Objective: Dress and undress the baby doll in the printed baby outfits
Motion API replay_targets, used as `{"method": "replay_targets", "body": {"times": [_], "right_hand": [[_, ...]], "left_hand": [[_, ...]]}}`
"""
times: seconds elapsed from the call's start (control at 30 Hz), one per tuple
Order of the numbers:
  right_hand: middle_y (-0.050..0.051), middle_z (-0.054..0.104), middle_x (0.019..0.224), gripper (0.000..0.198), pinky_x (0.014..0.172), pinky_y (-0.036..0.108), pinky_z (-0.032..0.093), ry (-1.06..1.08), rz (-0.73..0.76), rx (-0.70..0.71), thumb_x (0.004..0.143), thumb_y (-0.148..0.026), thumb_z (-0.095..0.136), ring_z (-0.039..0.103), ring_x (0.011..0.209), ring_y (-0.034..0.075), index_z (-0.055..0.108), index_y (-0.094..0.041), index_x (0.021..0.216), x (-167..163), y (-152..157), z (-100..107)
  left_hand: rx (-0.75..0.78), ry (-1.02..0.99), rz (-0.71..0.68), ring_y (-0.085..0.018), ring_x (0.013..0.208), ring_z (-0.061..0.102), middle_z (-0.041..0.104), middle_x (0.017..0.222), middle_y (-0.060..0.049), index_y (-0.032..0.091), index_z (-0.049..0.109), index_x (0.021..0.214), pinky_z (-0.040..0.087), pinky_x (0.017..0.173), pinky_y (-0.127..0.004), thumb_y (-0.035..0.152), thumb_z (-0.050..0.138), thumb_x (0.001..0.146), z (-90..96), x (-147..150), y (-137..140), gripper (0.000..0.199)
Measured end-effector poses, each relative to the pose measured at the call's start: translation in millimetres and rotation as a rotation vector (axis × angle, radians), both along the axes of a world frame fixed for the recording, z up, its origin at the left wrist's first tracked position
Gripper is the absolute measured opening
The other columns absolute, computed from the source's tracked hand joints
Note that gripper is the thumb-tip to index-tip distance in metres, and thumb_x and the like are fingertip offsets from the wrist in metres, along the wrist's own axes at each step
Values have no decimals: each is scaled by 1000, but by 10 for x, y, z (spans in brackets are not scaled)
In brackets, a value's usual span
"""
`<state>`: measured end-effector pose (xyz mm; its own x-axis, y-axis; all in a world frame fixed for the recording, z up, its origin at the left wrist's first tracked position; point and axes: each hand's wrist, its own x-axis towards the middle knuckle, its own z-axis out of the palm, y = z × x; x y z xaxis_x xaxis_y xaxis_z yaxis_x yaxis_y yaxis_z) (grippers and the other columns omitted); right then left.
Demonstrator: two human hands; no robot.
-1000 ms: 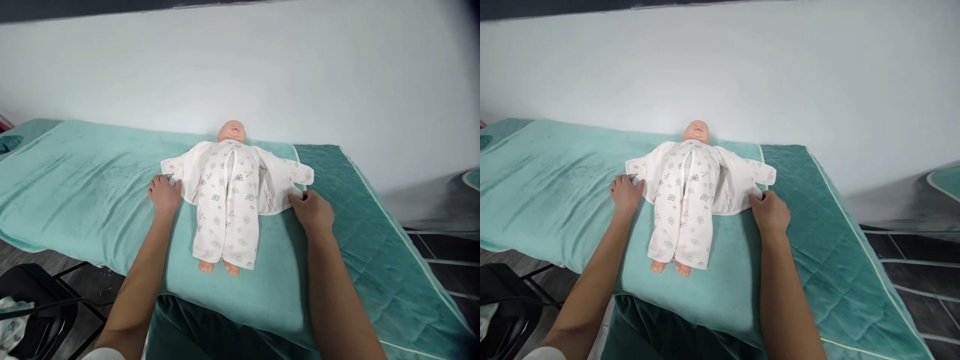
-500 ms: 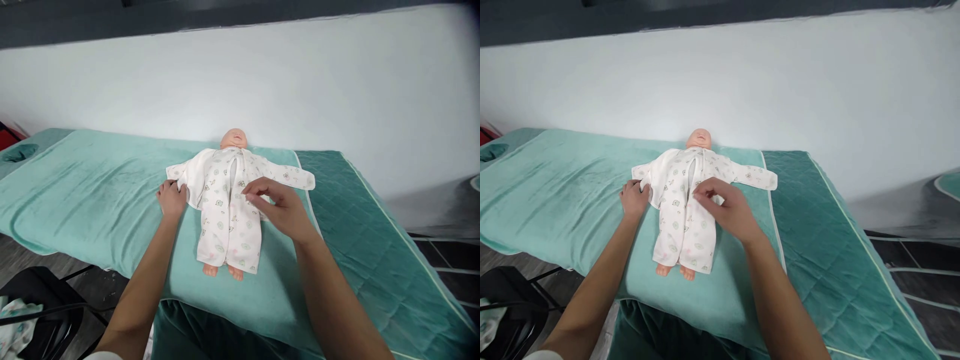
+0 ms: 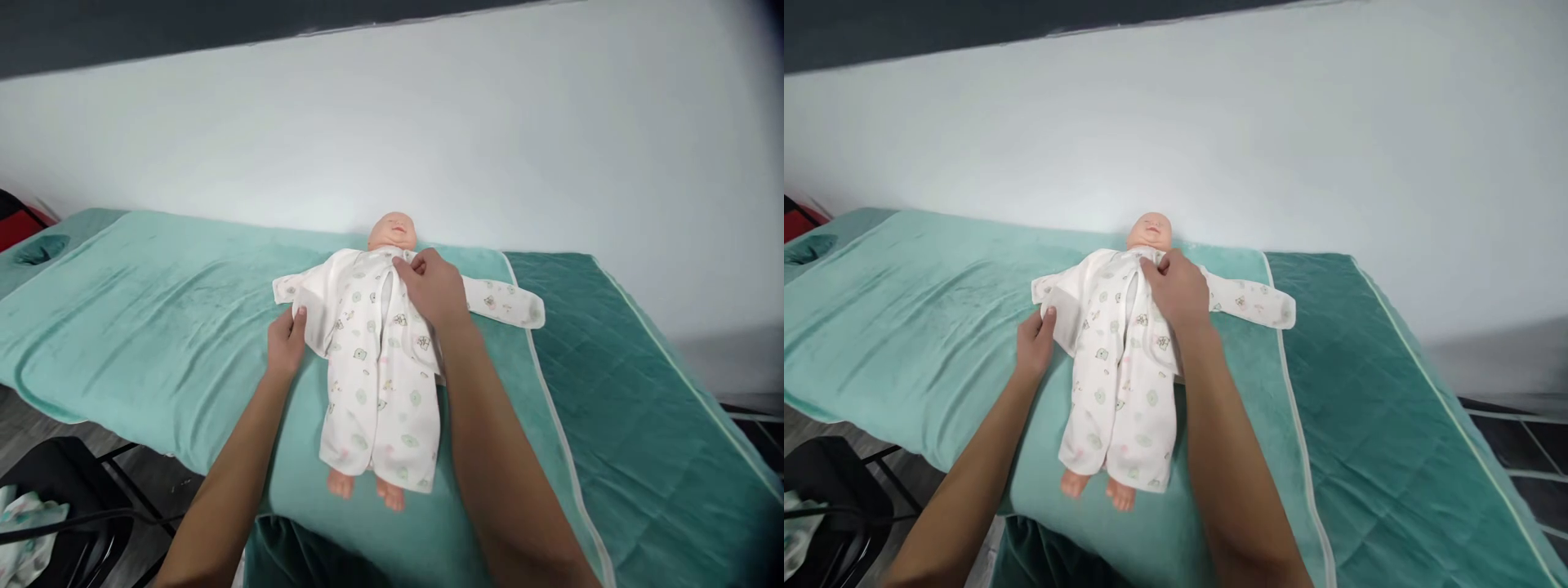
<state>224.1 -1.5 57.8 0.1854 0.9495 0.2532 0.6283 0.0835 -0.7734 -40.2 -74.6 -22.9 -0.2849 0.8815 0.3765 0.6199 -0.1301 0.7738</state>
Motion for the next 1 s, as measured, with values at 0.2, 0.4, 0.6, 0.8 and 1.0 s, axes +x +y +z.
{"method": "replay_targets", "body": {"times": [0.2, 0.4, 0.6, 0.8, 1.0], "right_hand": [[-1, 61, 72, 31, 64, 32, 39, 107, 61, -62, 84, -52, 67, 55, 68, 19, 53, -26, 77, 55, 6, -86], [-2, 62, 72, 24, 64, 31, 42, 212, 44, -10, 84, -46, 67, 55, 67, 17, 56, -25, 80, 100, 51, -168], [-1, 63, 78, 17, 70, 31, 46, 297, 12, 10, 83, -40, 66, 57, 73, 17, 59, -24, 83, 65, 54, -184], [2, 71, 92, 19, 77, 33, 51, 465, 70, 3, 83, -38, 67, 63, 82, 19, 71, -24, 95, 102, 78, -240], [4, 76, 101, 28, 83, 38, 54, 504, 124, -27, 84, -40, 67, 68, 91, 22, 76, -24, 105, 167, 102, -289]], "left_hand": [[32, -246, -65, -11, 51, 38, 36, 52, 4, 21, 34, 59, 33, 49, -27, 55, 48, 99, 243, 308, -124, 54], [258, 307, -659, -26, 131, 63, 73, 125, -11, 19, 63, 131, 53, 112, -45, 30, 46, 102, 654, 786, -303, 35], [263, 315, -793, -25, 142, 54, 62, 146, -11, 23, 56, 144, 47, 120, -52, 28, 50, 102, 633, 820, -295, 43], [68, 32, -399, -24, 128, 65, 74, 129, -5, 25, 73, 122, 52, 114, -50, 31, 47, 103, 673, 642, 92, 33], [-72, 96, -472, -23, 140, 55, 61, 148, -5, 22, 65, 135, 41, 122, -43, 30, 43, 103, 809, 814, 644, 40]]}}
